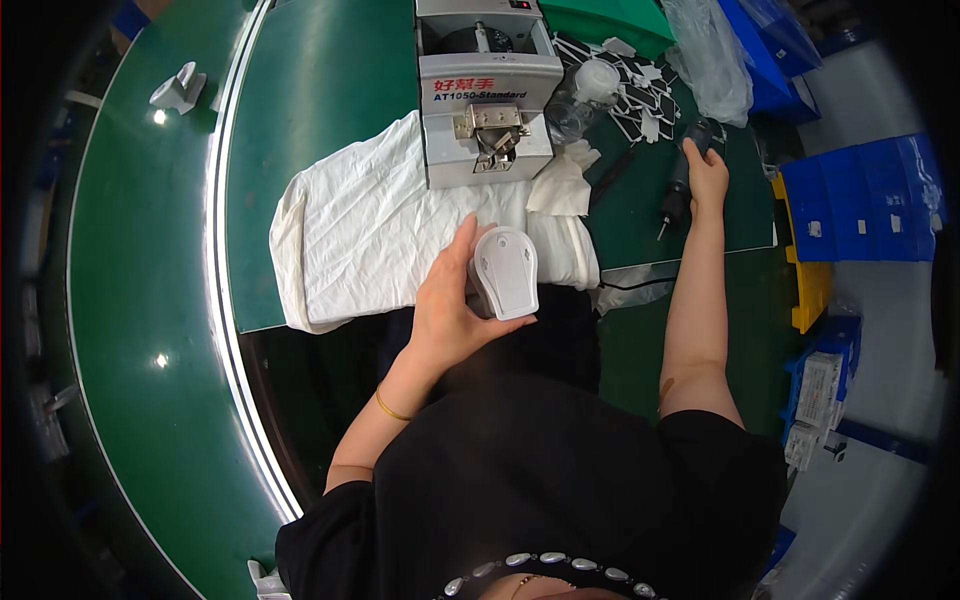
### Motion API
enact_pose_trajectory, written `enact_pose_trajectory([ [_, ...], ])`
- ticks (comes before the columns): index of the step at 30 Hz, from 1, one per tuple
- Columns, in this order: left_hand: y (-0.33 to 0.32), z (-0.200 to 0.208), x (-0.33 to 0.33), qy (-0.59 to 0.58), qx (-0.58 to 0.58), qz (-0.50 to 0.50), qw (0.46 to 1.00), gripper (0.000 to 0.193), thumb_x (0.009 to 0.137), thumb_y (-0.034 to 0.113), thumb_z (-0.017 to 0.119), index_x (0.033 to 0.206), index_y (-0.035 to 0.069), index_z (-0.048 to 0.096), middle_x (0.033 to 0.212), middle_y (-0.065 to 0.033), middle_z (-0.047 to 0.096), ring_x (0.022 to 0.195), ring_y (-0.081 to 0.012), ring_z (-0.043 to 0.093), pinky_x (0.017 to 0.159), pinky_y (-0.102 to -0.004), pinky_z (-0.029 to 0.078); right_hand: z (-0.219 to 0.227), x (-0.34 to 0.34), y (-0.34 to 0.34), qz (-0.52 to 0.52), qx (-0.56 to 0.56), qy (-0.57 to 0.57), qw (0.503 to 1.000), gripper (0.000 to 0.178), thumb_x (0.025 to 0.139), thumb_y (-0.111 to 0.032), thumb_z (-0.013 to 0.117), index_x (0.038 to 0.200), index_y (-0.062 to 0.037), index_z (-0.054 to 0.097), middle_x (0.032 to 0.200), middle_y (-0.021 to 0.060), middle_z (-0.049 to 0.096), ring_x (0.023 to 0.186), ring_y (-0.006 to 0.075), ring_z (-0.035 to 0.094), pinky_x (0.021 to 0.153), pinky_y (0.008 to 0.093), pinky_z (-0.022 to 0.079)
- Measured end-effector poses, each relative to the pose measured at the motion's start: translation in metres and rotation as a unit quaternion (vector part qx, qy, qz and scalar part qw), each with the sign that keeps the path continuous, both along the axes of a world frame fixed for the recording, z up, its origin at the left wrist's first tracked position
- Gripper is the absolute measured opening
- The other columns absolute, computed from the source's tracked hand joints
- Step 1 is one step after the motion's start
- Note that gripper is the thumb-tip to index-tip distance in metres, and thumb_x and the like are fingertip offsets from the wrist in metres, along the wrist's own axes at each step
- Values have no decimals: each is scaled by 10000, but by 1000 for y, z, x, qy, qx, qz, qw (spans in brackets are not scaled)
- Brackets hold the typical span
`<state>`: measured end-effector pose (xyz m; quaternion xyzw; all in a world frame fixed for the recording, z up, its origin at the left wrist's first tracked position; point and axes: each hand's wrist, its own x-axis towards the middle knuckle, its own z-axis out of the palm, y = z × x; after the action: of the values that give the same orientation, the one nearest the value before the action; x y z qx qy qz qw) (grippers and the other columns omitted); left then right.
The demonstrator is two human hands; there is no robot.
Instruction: Assembling plastic housings for electronic devices by inserting components and securing them with screws using an electric screwdriver.
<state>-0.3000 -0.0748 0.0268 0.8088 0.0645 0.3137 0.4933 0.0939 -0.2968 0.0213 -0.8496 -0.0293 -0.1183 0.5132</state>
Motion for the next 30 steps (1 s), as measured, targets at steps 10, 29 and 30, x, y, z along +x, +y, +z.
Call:
enact_pose_trajectory([
  [10, 1, 6, 8, 19, 50, 9, 999, 1177, 543, 252, 939, 1483, 12, 273, 1313, -147, 580, 1146, -335, 577, 947, -401, 491, 36, -156, 89, 310, -245, -204, 896, 374, 745, -246, 807, 1071, -77, 736, 1249, 103, 596, 1247, 300, 442, 1066, 395, 343],
  [29, 2, 6, 6, 20, 78, 13, 997, 1117, 531, 273, 935, 1435, -18, 349, 1369, -176, 523, 1133, -362, 575, 930, -411, 497, 127, -121, 105, 256, -192, -304, 897, 195, 889, -159, 668, 1021, -16, 692, 943, 103, 687, 852, 255, 654, 788, 349, 500],
  [30, 2, 5, 6, 19, 76, 13, 997, 1117, 531, 273, 935, 1435, -18, 349, 1369, -176, 523, 1133, -362, 575, 930, -411, 497, 131, -119, 111, 285, -237, -375, 849, 192, 890, -160, 657, 1019, -23, 694, 974, 113, 683, 875, 295, 646, 811, 363, 495],
])
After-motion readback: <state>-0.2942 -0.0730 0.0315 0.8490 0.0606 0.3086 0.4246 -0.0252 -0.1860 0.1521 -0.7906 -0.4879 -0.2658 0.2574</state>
